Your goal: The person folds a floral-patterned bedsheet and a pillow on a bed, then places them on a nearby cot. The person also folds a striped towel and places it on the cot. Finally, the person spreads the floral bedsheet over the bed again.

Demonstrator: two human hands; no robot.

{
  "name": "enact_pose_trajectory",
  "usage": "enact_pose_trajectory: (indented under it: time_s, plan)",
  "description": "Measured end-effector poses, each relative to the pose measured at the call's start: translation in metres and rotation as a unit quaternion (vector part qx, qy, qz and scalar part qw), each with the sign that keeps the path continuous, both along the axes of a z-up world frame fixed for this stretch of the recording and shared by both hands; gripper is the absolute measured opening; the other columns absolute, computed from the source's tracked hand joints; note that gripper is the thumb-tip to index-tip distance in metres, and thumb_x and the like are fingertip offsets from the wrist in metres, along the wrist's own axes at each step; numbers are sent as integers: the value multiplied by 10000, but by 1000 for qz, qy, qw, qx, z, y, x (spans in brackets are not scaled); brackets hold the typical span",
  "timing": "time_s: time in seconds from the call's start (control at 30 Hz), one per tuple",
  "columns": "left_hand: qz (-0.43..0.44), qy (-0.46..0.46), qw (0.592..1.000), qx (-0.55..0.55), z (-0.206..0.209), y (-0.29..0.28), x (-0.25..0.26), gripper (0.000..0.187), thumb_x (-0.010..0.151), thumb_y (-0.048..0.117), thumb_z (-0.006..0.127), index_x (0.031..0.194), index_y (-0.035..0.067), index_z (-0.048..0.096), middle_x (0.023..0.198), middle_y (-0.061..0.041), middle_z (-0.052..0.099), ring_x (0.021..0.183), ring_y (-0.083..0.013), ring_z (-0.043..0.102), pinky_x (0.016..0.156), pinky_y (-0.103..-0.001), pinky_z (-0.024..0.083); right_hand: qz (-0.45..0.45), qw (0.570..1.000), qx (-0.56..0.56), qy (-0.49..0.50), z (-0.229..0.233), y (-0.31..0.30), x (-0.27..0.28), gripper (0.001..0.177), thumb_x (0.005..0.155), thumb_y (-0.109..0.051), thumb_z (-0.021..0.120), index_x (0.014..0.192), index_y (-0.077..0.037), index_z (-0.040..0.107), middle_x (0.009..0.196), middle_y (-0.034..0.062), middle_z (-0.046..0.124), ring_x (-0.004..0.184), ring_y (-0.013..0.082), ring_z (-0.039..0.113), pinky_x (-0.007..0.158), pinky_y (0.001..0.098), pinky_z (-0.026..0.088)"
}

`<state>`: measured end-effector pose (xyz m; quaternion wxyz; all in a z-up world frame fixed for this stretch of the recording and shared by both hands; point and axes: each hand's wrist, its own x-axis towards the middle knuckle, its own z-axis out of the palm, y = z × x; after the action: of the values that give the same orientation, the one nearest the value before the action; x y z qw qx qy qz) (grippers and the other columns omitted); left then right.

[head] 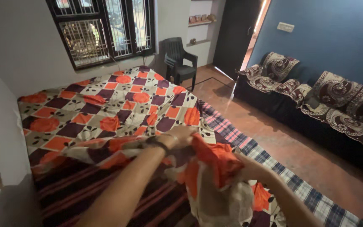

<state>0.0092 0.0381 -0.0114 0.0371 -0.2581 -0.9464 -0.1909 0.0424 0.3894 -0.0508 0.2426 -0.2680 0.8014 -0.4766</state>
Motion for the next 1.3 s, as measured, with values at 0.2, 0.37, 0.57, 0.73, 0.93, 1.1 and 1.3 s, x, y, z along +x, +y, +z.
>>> enact_pose_trajectory:
  time_s: [0.2, 0.37, 0.57, 0.73, 0.93, 1.1, 1.3]
  plan:
    - [-83, 69, 993, 53, 38, 67, 30, 479, 765, 180, 662, 1236, 96, 655, 1159, -222, 714, 1099, -383, 692, 955, -454, 547, -97, 970, -198, -102, 12, -110, 21, 493, 870, -95, 692, 1347, -121, 567, 961, 0, 671, 726, 75, 596, 546, 248, 458]
    - [-87, 124, 947, 284, 43, 17, 67, 471, 848, 322, 727, 1218, 47, 629, 1149, -239, 699, 1079, -385, 693, 926, -443, 557, -198, 945, -255, -54, 32, -137, -4, 343, 882, 1, 600, 1218, -50, 649, 1005, 50, 701, 804, 137, 687, 642, 278, 576]
    - [117, 112, 981, 103, 11, -35, 43, 478, 909, 488, 710, 1167, 88, 665, 1126, -186, 716, 1081, -383, 689, 913, -469, 553, -224, 916, -332, -28, 67, -135, -35, 297, 947, -48, 573, 1237, -75, 631, 1122, 86, 702, 857, 250, 703, 690, 376, 601]
    - [191, 19, 980, 57, -30, -90, 30, 374, 855, 348, 665, 1200, 208, 695, 1163, -149, 697, 1087, -385, 674, 874, -496, 550, -317, 839, -440, -44, 88, -110, -43, 248, 997, -83, 596, 1244, -84, 603, 1146, 75, 676, 909, 228, 707, 746, 380, 614]
    - [405, 79, 909, -54, -117, -171, -25, 453, 946, 481, 541, 1172, 116, 686, 1100, -128, 722, 1025, -367, 687, 846, -629, 493, -321, 813, -477, 90, 90, -67, -35, 210, 1064, -44, 620, 1267, -98, 605, 1095, 20, 647, 874, 139, 642, 640, 281, 518]
    - [501, 307, 806, 66, -165, -243, -61, 342, 837, 266, 519, 980, 87, 773, 1069, -158, 741, 981, -401, 706, 759, -624, 502, -314, 787, -525, 82, 76, -30, -43, 66, 1109, -52, 611, 1138, -102, 580, 1031, 43, 648, 690, 135, 552, 475, 236, 430]
    - [536, -37, 839, 84, -133, -276, -95, 542, 1090, 434, 390, 1065, 38, 759, 1137, -220, 734, 1086, -401, 708, 933, -504, 550, -498, 807, -314, 44, 22, -27, -99, 197, 986, -97, 609, 1180, -124, 632, 1008, 7, 662, 785, 133, 654, 555, 271, 503]
